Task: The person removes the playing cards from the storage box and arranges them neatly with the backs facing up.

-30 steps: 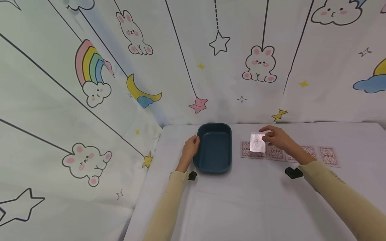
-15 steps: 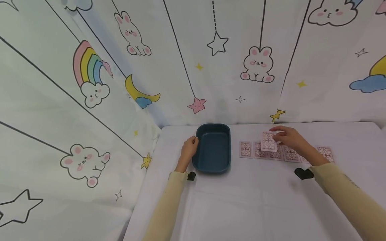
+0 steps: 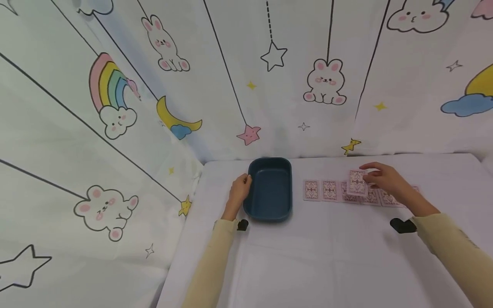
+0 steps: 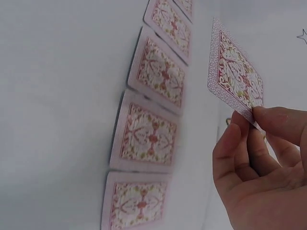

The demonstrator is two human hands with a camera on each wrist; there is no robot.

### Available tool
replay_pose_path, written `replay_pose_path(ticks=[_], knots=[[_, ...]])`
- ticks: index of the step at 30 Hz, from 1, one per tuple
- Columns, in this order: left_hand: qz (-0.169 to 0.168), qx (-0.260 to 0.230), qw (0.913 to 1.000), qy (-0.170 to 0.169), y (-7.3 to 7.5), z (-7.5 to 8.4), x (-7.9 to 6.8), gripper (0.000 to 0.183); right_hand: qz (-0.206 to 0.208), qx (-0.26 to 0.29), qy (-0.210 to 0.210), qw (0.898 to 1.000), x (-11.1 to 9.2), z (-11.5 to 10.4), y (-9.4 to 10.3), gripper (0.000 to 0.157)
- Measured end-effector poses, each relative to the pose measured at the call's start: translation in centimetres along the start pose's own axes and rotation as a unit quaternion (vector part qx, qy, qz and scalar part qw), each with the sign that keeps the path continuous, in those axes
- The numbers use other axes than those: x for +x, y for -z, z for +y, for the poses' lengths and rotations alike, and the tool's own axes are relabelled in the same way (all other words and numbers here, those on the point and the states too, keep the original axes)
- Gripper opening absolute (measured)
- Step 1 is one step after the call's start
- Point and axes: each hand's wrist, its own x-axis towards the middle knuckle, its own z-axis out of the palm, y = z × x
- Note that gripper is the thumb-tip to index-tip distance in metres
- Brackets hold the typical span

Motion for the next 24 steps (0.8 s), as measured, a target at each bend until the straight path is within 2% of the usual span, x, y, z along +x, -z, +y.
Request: replay_pose_path(ticks=[14, 18, 24], knots=[[0.004, 0.003, 0.9999, 0.009, 0.0, 0.0, 0.1, 0.037, 0.010, -0.003, -0.023, 1.000, -2.1, 2.3, 2.4, 0.065], [0.004, 0.003, 0.9999, 0.010, -0.1, 0.0, 0.1, 0.037, 0.011, -0.019, -0.041, 0.999, -2.7, 3.0, 3.1, 0.068], [0.004, 0.001, 0.9999, 0.011, 0.0, 0.2, -0.1, 0.036, 0.026, -0.043, -0.054, 0.997, -3.6, 4.2, 4.0, 0.065]])
